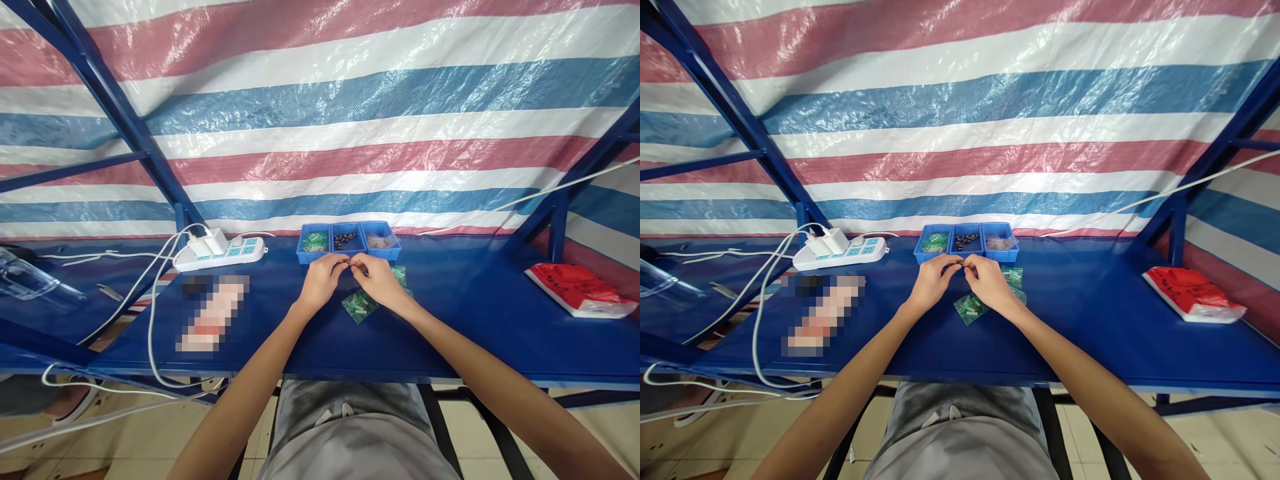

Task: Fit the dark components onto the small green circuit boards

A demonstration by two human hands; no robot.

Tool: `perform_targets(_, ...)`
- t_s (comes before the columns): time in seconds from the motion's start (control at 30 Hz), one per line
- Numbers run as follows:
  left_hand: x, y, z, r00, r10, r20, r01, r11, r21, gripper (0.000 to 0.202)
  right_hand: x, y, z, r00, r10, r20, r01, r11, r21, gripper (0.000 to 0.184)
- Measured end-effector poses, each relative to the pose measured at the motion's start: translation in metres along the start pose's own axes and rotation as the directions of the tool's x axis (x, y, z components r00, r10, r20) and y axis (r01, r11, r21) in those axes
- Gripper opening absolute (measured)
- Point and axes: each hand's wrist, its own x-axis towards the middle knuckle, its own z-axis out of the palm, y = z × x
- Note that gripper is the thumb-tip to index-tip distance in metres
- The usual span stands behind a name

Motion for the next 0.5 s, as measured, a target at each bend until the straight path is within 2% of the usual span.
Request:
perform_targets(0.1, 0.0004, 0.0021, 0.0003, 1.000, -0.001, -0.007, 0.001, 1.000, 0.023, 0.022, 0.0010, 0.0007, -0.0005, 1.000, 0.018, -0.014, -0.018, 1.000, 0.018, 0.013)
perform_targets(0.27, 0.0003, 0.0006, 0.0014, 1.000, 0.018, -0.003, -0.018, 1.000, -0.013, 0.024, 0.0006, 0.0003, -0.0002, 0.999, 0.050, -0.006, -0.050, 0.998, 0.043, 0.020)
perform_targets(0.5, -0.0016, -0.0022, 0.0024, 0.996, 0.057, 0.069, -0.053, 0.997, -0.053, 0.028, 0.0002, 0.0003, -0.0031, 0.995, 0.101, -0.017, -0.098, 0.988, 0.123, 0.022)
